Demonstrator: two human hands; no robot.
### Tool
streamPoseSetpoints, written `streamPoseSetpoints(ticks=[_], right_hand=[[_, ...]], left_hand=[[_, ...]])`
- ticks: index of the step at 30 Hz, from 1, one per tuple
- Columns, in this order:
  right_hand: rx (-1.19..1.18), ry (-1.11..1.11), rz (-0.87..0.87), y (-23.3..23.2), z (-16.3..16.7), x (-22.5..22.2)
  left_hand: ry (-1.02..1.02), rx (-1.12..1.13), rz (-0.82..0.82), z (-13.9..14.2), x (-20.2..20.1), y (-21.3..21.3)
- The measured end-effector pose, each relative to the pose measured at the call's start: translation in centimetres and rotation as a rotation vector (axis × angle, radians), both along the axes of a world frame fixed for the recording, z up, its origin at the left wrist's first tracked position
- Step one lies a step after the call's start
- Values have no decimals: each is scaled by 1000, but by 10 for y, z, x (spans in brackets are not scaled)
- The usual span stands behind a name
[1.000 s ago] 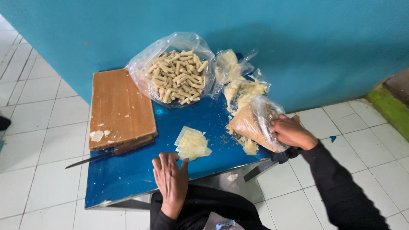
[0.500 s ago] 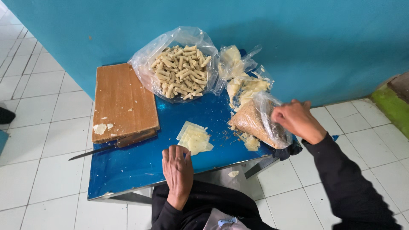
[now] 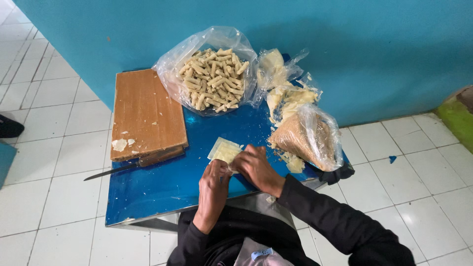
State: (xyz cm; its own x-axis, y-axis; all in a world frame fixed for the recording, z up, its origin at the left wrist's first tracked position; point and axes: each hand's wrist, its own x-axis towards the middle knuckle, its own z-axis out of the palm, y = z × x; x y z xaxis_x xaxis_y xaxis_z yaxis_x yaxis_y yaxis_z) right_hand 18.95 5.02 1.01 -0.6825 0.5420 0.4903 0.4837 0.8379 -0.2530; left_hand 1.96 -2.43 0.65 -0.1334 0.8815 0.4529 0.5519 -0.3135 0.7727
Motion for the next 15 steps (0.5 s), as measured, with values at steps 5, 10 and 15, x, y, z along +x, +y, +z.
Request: streamPoseSetpoints(ticks=[5, 10, 15], right_hand=[[254, -444, -30, -15, 0, 28], [345, -496, -74, -28, -1, 43], [162, -384, -37, -17, 1, 43]], left_hand=[[84, -16, -77, 4, -4, -3], [212, 33, -102, 9, -6, -4], [265, 82, -109, 10, -5, -2]])
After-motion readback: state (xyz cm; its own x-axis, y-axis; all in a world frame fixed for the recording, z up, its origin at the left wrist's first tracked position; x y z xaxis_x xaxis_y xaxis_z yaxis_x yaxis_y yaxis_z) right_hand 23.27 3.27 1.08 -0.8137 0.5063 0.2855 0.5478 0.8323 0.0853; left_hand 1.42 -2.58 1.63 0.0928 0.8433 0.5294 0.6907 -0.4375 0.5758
